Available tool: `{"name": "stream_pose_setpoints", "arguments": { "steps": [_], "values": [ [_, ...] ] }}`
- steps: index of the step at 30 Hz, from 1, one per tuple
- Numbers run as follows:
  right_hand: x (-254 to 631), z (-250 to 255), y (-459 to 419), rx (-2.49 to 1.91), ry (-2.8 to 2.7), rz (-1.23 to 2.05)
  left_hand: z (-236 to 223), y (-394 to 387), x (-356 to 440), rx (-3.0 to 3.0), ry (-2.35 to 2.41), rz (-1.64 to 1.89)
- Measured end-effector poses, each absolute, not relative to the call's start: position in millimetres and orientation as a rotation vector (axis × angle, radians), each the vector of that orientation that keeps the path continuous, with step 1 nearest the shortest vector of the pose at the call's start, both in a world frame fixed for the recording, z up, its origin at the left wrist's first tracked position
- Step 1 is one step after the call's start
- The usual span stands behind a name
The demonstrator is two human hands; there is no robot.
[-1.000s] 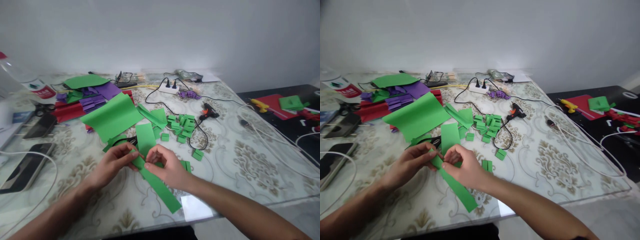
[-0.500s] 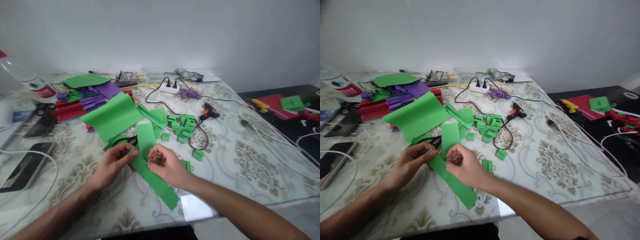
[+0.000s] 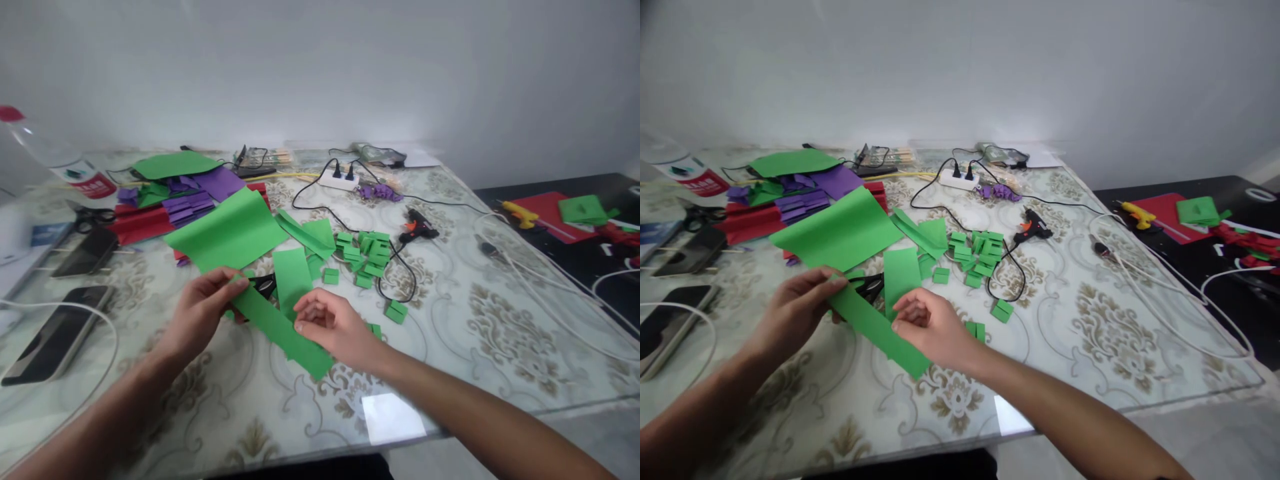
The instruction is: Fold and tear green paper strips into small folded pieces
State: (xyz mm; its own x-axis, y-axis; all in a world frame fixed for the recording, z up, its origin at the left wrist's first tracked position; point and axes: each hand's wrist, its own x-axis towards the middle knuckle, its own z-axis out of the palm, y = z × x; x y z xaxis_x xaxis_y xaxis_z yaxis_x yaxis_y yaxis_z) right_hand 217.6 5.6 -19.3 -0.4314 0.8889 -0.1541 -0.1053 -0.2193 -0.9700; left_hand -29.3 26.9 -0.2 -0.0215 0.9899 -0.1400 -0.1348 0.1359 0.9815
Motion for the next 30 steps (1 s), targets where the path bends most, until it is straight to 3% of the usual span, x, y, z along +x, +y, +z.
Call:
{"name": "stream_pose_setpoints", "arguments": {
  "steps": [6,15,30],
  "values": [
    [214,-13,4,-1.008,-1.283,1.722,-7,12,-12,1.096,1.083,0.891],
    [213,-14,1,-0.981,-1.302,1.69,0,5,0,1.177,1.027,0.749],
    [219,-15,6,-0.982,-1.247,1.793,-3,23,-21,0.895,1.236,1.322]
  ]
}}
